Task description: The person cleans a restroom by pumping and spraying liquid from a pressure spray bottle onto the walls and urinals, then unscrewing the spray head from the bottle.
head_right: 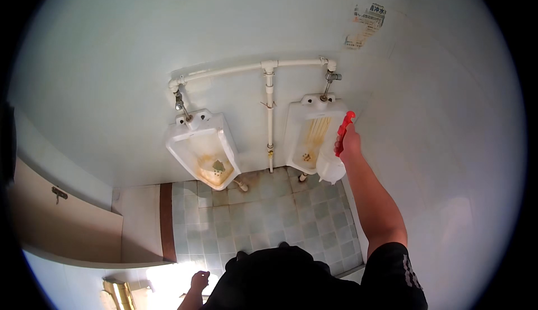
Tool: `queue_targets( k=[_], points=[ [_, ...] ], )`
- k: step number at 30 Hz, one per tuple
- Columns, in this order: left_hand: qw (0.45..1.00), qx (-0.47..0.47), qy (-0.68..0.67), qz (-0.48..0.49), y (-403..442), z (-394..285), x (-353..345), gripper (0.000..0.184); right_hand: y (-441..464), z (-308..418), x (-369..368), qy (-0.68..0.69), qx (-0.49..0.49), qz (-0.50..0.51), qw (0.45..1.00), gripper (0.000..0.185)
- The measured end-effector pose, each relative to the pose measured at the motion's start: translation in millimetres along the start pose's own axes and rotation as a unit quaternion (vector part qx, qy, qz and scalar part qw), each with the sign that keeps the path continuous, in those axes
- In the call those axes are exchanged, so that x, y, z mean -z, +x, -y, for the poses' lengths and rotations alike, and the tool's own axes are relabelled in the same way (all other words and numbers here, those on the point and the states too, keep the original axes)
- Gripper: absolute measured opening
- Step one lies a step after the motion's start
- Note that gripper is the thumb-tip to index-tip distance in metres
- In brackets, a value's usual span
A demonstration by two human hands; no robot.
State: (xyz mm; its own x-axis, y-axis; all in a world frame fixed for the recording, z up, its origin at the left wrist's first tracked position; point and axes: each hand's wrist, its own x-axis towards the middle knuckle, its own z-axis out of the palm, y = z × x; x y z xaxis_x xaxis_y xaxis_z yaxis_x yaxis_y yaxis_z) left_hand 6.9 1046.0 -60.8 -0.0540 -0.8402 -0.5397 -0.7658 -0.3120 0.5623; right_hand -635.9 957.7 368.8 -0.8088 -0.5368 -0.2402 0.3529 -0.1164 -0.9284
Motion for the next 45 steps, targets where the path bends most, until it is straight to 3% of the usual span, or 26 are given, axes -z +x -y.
queue_targets(
  k=[3,6,10,13,15,16,19,20,21,23,25,27,28,29,30,31,33,34,39,41,45],
  points=[
    [1.000,0.000,-0.005,-0.001,-9,-10,8,0.040,-22,-34,-36,-0.135,-0.043,0.155,0.978,0.028],
    [1.000,0.003,0.030,-0.003,-28,-32,28,0.039,-47,-61,-82,-0.123,-0.082,0.215,0.965,0.026],
    [0.999,0.034,-0.016,0.006,-25,7,26,0.038,-83,-99,-152,-0.096,-0.145,0.281,0.944,0.026],
    [0.998,-0.033,0.009,-0.047,-36,37,31,0.041,-113,-133,-206,-0.089,-0.159,0.329,0.927,0.025],
    [0.991,-0.076,0.099,-0.058,-60,30,50,0.026,-120,-156,-234,-0.087,-0.174,0.339,0.920,0.026],
    [0.998,-0.002,0.053,-0.038,-53,51,42,0.018,-122,-166,-246,-0.070,-0.179,0.324,0.926,0.026],
    [1.000,0.005,0.030,-0.001,-57,91,43,0.017,-139,-189,-278,-0.033,-0.185,0.285,0.940,0.027],
    [0.937,-0.105,0.326,0.076,-62,83,58,0.018,-145,-198,-286,-0.012,-0.164,0.253,0.953,0.026],
    [0.938,-0.102,0.323,0.078,-56,111,47,0.018,-149,-206,-292,0.010,-0.144,0.220,0.965,0.024],
    [0.998,-0.041,0.046,0.001,-53,144,40,0.034,-156,-217,-305,-0.037,-0.132,0.243,0.960,0.024],
    [0.996,-0.019,0.080,0.033,-51,151,47,0.035,-164,-222,-317,-0.083,-0.119,0.266,0.953,0.024],
    [0.999,-0.004,0.033,0.022,-51,155,53,0.035,-168,-219,-324,-0.193,-0.135,0.369,0.899,0.025],
    [0.999,-0.003,0.032,0.024,-51,155,57,0.035,-169,-219,-328,-0.210,-0.128,0.372,0.895,0.026],
    [0.987,-0.081,0.141,0.010,-52,142,69,0.018,-166,-219,-334,-0.211,-0.128,0.372,0.895,0.026],
    [0.956,-0.158,0.247,-0.004,-53,133,78,0.017,-163,-219,-339,-0.176,-0.149,0.327,0.916,0.026],
    [0.956,-0.158,0.246,-0.003,-45,143,75,0.017,-162,-221,-343,-0.140,-0.168,0.281,0.934,0.027],
    [0.953,-0.194,0.213,-0.090,-28,152,72,0.016,-166,-226,-351,-0.112,-0.164,0.267,0.943,0.027],
    [0.994,0.052,-0.087,-0.052,-23,148,69,0.022,-167,-233,-355,-0.110,-0.163,0.281,0.939,0.027],
    [0.997,0.049,-0.026,-0.047,-21,122,102,0.029,-187,-243,-380,-0.188,-0.123,0.371,0.901,0.030],
    [0.998,0.042,-0.013,-0.053,-22,123,103,0.029,-188,-238,-389,-0.193,-0.121,0.322,0.919,0.032],
    [0.998,0.050,-0.013,-0.033,-18,139,103,0.029,-190,-236,-395,-0.248,-0.143,0.378,0.880,0.033]
  ],
)
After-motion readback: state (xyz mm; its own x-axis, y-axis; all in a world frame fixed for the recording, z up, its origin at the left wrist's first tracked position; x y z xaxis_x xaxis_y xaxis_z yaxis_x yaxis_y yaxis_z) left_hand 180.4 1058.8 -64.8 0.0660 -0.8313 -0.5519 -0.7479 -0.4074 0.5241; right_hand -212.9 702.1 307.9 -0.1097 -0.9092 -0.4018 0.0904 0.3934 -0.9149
